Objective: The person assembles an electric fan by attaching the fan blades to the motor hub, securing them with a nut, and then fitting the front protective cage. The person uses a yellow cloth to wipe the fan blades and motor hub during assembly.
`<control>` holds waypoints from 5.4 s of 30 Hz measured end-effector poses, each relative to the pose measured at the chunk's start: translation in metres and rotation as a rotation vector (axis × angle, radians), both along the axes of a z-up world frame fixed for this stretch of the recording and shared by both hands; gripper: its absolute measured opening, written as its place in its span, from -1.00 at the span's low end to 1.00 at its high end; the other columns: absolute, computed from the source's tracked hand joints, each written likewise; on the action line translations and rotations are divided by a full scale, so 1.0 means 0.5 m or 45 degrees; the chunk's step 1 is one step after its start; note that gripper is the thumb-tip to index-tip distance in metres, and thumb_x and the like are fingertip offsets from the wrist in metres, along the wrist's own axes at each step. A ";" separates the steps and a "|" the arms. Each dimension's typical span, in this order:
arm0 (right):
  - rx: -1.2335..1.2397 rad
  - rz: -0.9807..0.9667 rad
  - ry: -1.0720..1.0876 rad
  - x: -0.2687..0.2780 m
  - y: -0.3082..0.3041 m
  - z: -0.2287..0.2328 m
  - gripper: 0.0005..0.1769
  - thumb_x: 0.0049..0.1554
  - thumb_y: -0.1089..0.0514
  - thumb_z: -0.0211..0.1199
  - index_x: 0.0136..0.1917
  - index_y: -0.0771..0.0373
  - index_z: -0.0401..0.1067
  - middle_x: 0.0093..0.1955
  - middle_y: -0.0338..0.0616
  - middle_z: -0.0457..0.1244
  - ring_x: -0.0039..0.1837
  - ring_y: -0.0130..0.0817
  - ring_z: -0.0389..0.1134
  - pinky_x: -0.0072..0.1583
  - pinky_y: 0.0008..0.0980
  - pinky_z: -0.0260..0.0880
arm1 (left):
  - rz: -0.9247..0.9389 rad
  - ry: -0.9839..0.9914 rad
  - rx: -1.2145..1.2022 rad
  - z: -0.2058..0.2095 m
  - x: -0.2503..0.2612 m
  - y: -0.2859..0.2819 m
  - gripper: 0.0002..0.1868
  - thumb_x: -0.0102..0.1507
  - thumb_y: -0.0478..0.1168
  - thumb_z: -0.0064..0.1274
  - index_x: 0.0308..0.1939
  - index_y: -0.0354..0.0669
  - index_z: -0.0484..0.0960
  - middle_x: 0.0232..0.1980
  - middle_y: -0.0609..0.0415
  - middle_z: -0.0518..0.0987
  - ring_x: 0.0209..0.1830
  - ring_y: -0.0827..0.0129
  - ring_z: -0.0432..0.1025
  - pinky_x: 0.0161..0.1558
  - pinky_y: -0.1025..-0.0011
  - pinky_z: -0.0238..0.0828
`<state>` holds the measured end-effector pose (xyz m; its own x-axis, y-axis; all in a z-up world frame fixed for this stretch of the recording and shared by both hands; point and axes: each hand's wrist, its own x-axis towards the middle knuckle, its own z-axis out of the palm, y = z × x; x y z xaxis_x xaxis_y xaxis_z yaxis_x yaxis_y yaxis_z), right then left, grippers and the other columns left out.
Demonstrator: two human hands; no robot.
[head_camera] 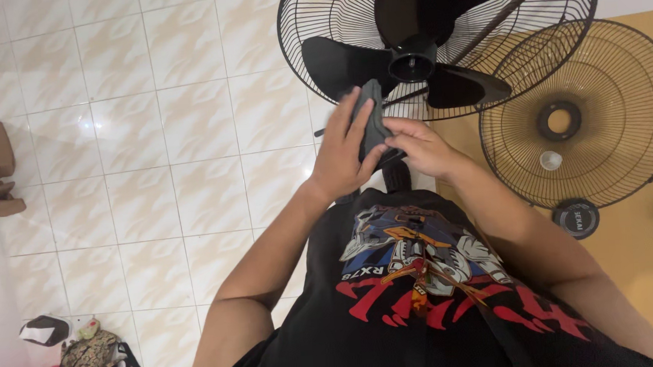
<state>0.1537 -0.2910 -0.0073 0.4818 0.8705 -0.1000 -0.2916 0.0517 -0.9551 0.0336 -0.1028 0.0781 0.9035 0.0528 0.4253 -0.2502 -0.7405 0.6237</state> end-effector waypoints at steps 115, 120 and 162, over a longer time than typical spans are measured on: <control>0.250 -1.096 -0.031 0.245 -0.010 0.177 -0.65 0.53 0.10 0.13 0.36 0.26 0.04 -0.04 -0.10 0.21 -0.09 -0.19 0.46 -0.02 -0.29 0.57 | 0.189 -0.288 -0.604 0.041 0.266 -0.010 -0.65 0.33 -0.27 0.17 0.19 -0.28 0.58 0.09 -0.19 0.66 0.06 0.08 0.64 0.13 0.37 0.57; 0.290 -1.147 0.120 0.237 -0.032 0.153 -0.74 0.44 0.04 0.11 0.18 0.25 0.16 -0.01 -0.12 0.18 -0.02 -0.14 0.48 0.03 -0.28 0.60 | 0.123 -0.292 -0.394 0.015 0.252 -0.020 -0.65 0.29 -0.35 0.14 0.17 -0.26 0.59 0.14 -0.15 0.63 0.12 -0.02 0.56 0.17 0.29 0.53; -0.623 -0.718 -1.728 0.043 0.064 0.259 -0.53 0.09 0.29 0.36 0.26 0.43 0.40 0.37 0.04 0.24 -0.01 -0.11 0.43 -0.03 -0.26 0.46 | -0.134 -0.508 0.598 0.125 0.238 0.057 -0.59 0.21 -0.28 0.10 0.14 -0.25 0.60 0.22 0.01 0.61 0.09 0.20 0.44 -0.01 0.28 0.45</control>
